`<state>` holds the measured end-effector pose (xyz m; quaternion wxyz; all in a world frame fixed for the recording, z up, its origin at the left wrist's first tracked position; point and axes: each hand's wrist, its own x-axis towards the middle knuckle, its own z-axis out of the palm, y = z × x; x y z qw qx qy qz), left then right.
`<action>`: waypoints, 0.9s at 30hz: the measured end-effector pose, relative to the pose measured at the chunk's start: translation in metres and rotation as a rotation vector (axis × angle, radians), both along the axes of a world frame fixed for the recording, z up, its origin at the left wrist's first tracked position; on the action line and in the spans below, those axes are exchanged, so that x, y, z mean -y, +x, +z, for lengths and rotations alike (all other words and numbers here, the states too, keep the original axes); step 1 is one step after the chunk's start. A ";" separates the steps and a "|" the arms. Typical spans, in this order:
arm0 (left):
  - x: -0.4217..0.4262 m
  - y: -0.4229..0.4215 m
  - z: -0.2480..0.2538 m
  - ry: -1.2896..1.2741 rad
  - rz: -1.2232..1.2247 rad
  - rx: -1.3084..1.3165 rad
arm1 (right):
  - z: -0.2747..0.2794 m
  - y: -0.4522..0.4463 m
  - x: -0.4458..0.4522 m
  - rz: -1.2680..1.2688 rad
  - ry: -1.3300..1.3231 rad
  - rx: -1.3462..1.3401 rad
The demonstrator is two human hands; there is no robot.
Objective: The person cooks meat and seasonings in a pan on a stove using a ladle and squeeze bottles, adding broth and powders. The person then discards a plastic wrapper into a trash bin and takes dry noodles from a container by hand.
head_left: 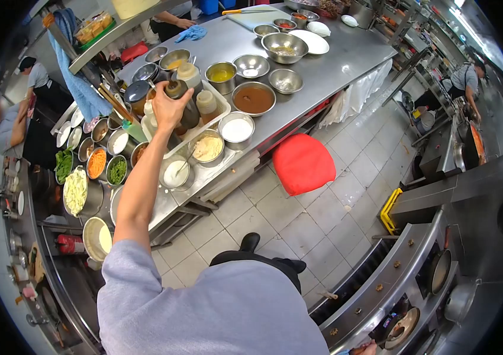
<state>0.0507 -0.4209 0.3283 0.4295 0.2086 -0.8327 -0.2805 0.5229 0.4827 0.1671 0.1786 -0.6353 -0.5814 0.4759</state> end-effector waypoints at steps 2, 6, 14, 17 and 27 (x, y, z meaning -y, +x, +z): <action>0.004 -0.004 -0.016 -0.087 0.070 0.139 | 0.003 0.002 -0.001 -0.006 0.000 0.002; 0.004 -0.006 -0.029 -0.242 0.167 0.503 | 0.010 0.007 -0.001 -0.022 0.001 0.011; -0.009 0.033 -0.024 -0.493 0.201 0.223 | 0.001 0.036 -0.001 -0.096 -0.037 0.000; 0.015 0.050 -0.069 -0.162 0.337 0.100 | -0.003 0.052 -0.015 -0.118 -0.039 -0.039; 0.046 0.042 -0.098 0.231 0.269 0.500 | 0.011 0.049 0.007 -0.298 -0.004 -0.246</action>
